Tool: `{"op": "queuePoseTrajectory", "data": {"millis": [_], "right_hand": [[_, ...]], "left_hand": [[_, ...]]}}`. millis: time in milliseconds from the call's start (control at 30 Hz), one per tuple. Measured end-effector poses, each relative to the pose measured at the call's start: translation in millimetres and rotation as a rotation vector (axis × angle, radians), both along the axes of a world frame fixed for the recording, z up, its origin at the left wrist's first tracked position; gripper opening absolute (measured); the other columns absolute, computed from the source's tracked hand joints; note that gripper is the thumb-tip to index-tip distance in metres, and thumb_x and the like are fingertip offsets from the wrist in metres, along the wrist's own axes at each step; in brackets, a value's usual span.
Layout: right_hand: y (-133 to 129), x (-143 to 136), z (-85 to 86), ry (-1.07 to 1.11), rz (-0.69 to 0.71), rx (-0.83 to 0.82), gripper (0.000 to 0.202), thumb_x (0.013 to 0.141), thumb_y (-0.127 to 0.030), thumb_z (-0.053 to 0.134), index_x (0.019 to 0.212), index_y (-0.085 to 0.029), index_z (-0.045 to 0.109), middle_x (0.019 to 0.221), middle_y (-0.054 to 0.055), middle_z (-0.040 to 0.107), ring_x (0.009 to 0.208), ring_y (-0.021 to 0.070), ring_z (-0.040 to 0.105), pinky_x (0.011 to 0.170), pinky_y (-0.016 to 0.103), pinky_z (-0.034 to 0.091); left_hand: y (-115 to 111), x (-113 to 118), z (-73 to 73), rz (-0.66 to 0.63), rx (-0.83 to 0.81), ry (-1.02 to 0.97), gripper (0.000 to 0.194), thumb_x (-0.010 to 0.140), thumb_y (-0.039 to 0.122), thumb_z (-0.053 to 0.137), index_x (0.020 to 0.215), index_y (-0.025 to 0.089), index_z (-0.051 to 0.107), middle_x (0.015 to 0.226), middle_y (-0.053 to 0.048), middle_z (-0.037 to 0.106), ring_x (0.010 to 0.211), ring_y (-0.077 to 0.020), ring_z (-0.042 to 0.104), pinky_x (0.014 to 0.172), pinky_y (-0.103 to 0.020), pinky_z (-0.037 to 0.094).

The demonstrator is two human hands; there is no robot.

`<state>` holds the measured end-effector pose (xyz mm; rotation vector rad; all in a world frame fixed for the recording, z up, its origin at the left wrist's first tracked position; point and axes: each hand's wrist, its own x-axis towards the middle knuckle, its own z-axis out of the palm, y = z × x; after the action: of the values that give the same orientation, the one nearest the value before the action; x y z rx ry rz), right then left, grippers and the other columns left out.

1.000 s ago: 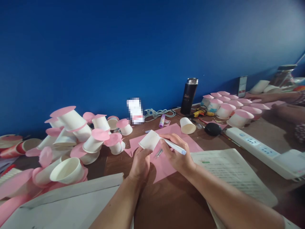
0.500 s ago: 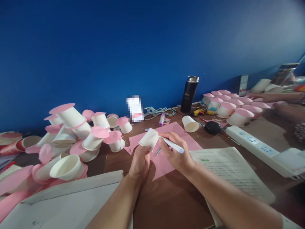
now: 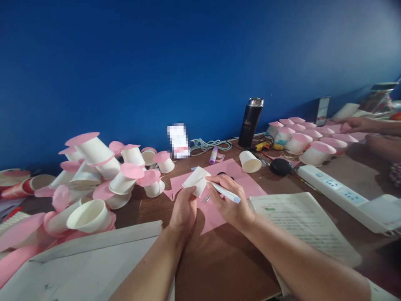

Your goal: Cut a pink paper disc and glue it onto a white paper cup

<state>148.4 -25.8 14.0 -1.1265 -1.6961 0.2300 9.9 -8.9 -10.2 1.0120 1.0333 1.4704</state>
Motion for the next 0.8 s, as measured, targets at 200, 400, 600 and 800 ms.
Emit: {"op": "queuePoseTrajectory", "data": {"millis": [200,400,600,800], "right_hand": [[-1.5,-3.2,-0.6,-0.018,0.002,-0.017,0.015,0.088,-0.024,0.053,0.098,-0.020,0.063,0.086,0.005,0.068,0.081,0.0172,0.063,0.074,0.028,0.048],[-3.3,-4.3,-2.0,-0.028,0.017,-0.001,0.016,0.089,-0.024,0.052,0.099,-0.022,0.063,0.088,0.005,0.068,0.079,0.0169,0.062,0.075,0.029,0.049],[-2.7,0.4,4.1,0.065,-0.006,0.057,0.015,0.088,-0.023,0.054,0.100,-0.021,0.063,0.085,0.003,0.067,0.075,0.0151,0.062,0.070,0.027,0.050],[2.5,4.3,5.5,0.128,-0.090,0.074,0.015,0.087,-0.024,0.056,0.100,-0.023,0.064,0.090,0.003,0.069,0.077,0.0166,0.064,0.072,0.029,0.052]], "left_hand": [[1.5,-1.6,4.7,-0.007,-0.045,-0.049,0.020,0.080,0.021,0.053,0.068,0.020,0.069,0.065,-0.004,0.069,0.090,-0.0209,0.066,0.083,-0.028,0.050],[2.2,4.4,8.1,-0.034,-0.129,-0.285,0.018,0.079,0.016,0.052,0.075,0.019,0.070,0.080,-0.005,0.072,0.094,-0.0181,0.065,0.086,-0.024,0.048],[2.0,10.5,11.5,-0.098,-0.229,-0.481,0.016,0.082,0.020,0.051,0.085,0.020,0.067,0.091,-0.008,0.072,0.105,-0.0229,0.062,0.093,-0.033,0.048],[4.6,9.1,14.0,-0.052,-0.353,-0.663,0.015,0.082,0.019,0.053,0.091,0.017,0.065,0.099,-0.009,0.071,0.106,-0.0209,0.062,0.092,-0.029,0.048]]}}
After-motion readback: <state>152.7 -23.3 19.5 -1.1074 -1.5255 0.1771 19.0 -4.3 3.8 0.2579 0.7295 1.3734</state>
